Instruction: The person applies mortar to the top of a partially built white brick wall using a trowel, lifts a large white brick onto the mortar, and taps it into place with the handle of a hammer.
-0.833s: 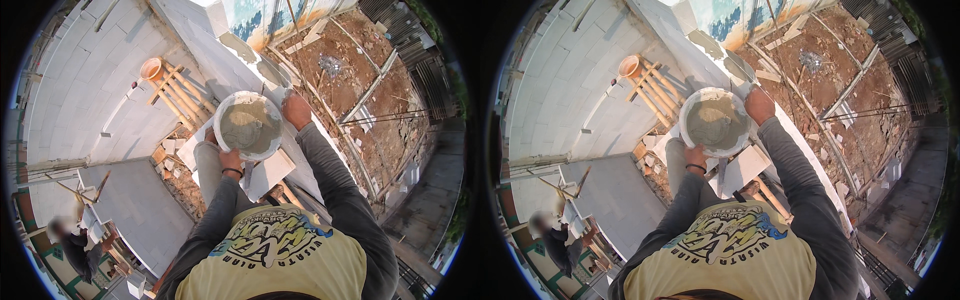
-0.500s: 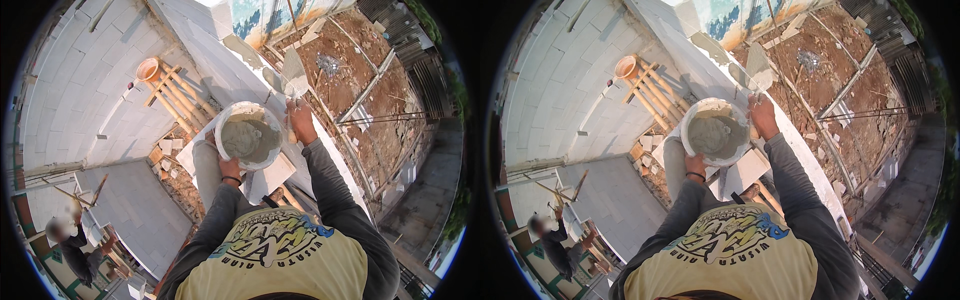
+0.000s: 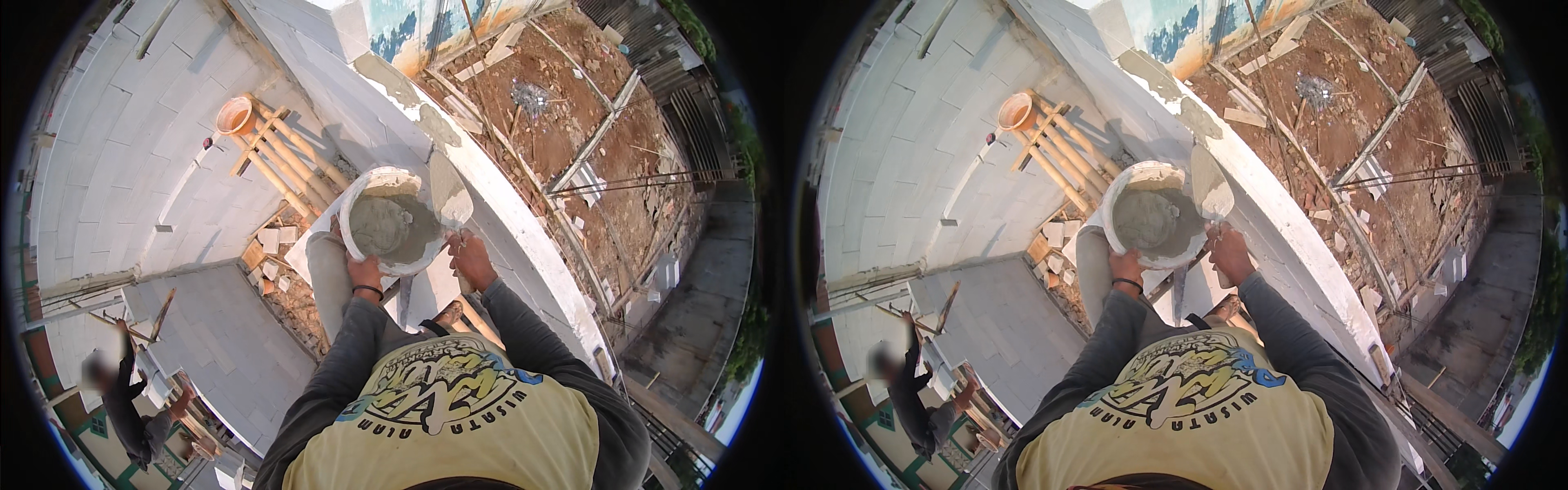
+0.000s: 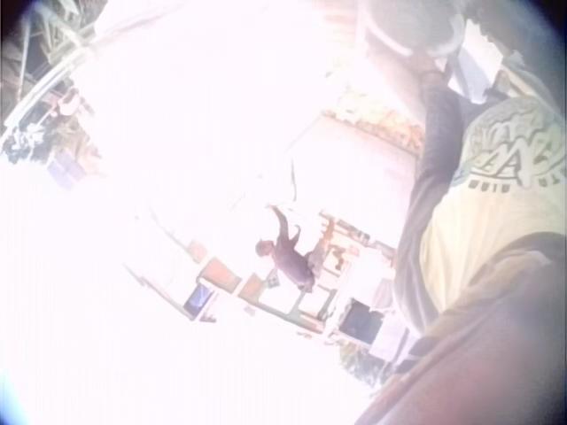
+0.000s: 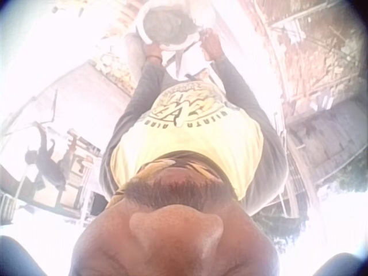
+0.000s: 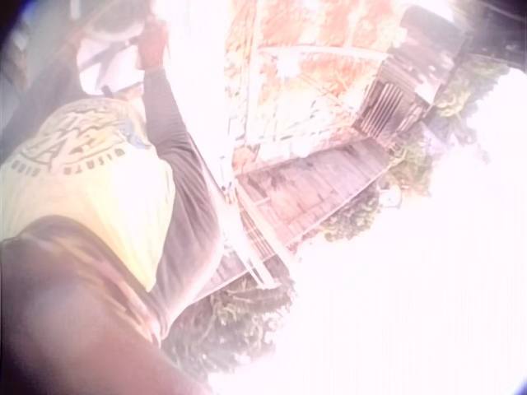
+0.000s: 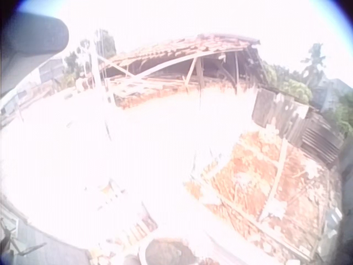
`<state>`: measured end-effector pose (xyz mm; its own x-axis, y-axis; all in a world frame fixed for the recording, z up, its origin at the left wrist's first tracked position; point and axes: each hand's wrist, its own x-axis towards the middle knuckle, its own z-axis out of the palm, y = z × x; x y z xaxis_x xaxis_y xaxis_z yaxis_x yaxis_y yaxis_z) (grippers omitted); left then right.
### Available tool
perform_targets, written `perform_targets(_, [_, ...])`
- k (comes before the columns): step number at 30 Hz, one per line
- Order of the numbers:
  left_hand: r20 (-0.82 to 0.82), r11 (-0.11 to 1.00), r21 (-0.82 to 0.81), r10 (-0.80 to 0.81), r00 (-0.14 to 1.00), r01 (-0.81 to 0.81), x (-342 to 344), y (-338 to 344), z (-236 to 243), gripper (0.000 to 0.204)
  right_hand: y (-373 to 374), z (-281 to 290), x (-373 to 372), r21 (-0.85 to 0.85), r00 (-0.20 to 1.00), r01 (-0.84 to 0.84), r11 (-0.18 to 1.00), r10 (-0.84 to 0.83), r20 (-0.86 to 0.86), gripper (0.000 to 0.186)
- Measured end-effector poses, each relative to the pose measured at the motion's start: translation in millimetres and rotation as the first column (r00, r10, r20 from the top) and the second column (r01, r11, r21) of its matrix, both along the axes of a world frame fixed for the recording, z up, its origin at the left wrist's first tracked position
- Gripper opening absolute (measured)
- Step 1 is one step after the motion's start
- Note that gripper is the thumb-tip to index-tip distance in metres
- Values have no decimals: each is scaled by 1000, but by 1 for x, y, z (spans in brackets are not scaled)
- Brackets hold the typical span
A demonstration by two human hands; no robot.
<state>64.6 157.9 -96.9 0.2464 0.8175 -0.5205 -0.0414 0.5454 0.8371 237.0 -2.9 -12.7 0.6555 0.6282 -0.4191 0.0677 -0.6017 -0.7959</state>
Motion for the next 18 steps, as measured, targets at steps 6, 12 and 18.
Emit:
perform_targets(6, [-73, 979, 177, -89, 993, 100, -9, -35, 19, 50, -73, 57, -22, -262, 864, -362, 895, 427, 267, 30])
perform_targets(12, [-255, 879, 359, -230, 939, 313, -7, -91, 85, 63, -59, 26, -22, -502, 572, -585, 637, 763, 301, 21])
perform_targets(18, [-297, 844, 395, -257, 920, 363, -24, -120, 97, 61, -84, 47, -22, 53, 692, -657, 752, 629, -354, 26])
